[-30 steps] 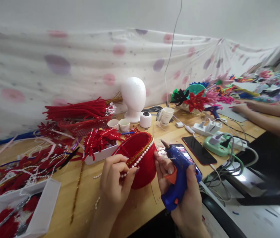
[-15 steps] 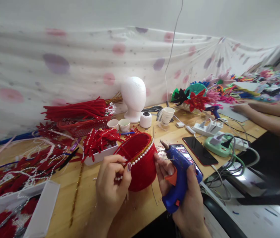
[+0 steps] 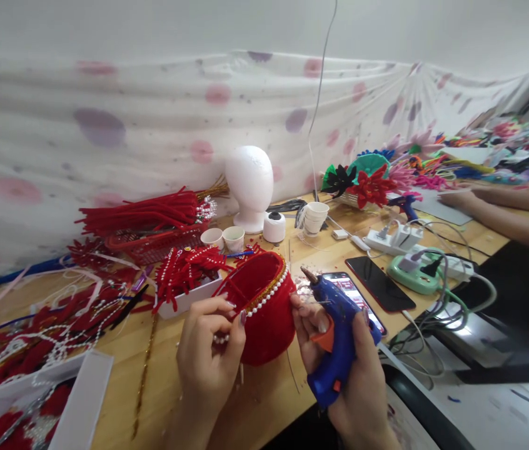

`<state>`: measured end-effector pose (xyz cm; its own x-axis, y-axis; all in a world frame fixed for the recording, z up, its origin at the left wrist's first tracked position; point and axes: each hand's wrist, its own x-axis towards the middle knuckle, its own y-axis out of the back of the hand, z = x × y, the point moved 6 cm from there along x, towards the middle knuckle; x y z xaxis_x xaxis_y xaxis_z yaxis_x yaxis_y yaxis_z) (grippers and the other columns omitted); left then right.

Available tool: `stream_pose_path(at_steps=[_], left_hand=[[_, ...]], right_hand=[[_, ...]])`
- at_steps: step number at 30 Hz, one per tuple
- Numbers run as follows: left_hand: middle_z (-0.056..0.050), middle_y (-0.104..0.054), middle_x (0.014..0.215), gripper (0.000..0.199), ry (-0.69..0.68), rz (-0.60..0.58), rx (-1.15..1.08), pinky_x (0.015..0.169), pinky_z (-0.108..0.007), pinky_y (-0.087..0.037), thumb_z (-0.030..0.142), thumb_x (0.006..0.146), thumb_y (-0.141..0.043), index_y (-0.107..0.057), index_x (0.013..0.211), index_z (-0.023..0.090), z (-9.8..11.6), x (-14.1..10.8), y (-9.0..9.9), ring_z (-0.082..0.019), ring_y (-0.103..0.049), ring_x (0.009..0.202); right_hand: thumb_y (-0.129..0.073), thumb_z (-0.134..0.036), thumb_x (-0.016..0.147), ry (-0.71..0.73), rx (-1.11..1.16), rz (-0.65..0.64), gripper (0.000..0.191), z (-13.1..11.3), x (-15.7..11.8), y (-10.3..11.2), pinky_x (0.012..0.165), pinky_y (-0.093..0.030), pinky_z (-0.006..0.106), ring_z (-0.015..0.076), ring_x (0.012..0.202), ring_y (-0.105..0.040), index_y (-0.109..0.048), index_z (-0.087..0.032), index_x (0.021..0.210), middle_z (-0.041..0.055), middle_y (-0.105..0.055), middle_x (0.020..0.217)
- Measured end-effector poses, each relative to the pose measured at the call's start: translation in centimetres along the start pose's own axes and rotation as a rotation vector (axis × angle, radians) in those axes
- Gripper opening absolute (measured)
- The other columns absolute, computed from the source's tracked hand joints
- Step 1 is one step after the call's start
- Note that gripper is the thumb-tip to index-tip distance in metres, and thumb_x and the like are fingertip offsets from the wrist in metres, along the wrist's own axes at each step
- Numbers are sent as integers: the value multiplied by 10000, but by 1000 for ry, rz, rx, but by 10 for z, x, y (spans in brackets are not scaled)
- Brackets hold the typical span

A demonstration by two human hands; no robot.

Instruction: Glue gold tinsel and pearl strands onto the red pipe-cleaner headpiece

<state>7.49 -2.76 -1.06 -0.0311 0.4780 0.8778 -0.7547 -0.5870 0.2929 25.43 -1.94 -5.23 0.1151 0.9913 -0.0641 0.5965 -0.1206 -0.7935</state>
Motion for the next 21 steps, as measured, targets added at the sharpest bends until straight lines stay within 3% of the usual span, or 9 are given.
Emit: stream_pose_path(at_steps=[4,6,8,11,13,15,18,21], left_hand=[[5,-707,861,136,64,32,52,1010,-304,-530,211,956,-652,-566,850,220,-10,-12,1,-116,-692,867],[-10,-727,845,110,149,55,0,903,-298,-595,274,972,-646,-580,902,219,-18,-21,1,-134,-724,841],[-26,-734,836,116,219,74,-72,667,-218,-611,301,982,-638,-573,946,213,-24,-28,1,-132,-741,752],[6,-707,744,182,235,91,-127,522,-154,-563,324,988,-638,-525,898,214,-21,-25,2,-99,-713,590],[21,-693,715,247,258,157,-144,554,-169,-587,353,968,-671,-491,867,219,-18,-18,8,-102,-720,594],[19,-705,732,292,311,249,-156,592,-189,-609,372,927,-729,-489,866,217,-14,-12,18,-109,-730,620],[15,-714,731,317,384,354,-122,593,-191,-612,394,869,-789,-533,854,208,-11,-12,39,-111,-725,619],[9,-709,713,321,451,381,4,542,-229,-607,412,818,-830,-577,832,215,-24,-30,69,-141,-708,598]], right_hand=[[-847,-623,711,-38,27,1,418,3,1,2,1022,-591,395,237,869,-773,-734,-229,628,23,-757,714],[-863,-617,699,-53,34,27,411,5,1,4,1016,-590,356,217,890,-772,-740,-230,640,27,-786,789],[-868,-616,699,-59,32,32,398,7,1,2,999,-594,331,202,888,-772,-756,-236,667,28,-802,840],[-838,-627,735,-21,11,-34,398,3,0,-8,959,-614,379,233,855,-770,-760,-244,658,29,-760,716],[-819,-633,750,34,-31,-68,419,-4,0,-11,881,-635,394,250,809,-761,-738,-241,628,18,-691,611],[-807,-680,731,112,-108,-40,486,-16,3,-4,721,-642,342,241,745,-740,-698,-228,590,7,-634,572],[-807,-743,674,233,-326,142,551,-36,10,24,436,-495,219,197,647,-697,-687,-207,634,11,-647,626],[-868,-641,663,213,-617,272,486,-47,23,47,373,-398,182,152,566,-670,-727,-197,805,16,-716,757]])
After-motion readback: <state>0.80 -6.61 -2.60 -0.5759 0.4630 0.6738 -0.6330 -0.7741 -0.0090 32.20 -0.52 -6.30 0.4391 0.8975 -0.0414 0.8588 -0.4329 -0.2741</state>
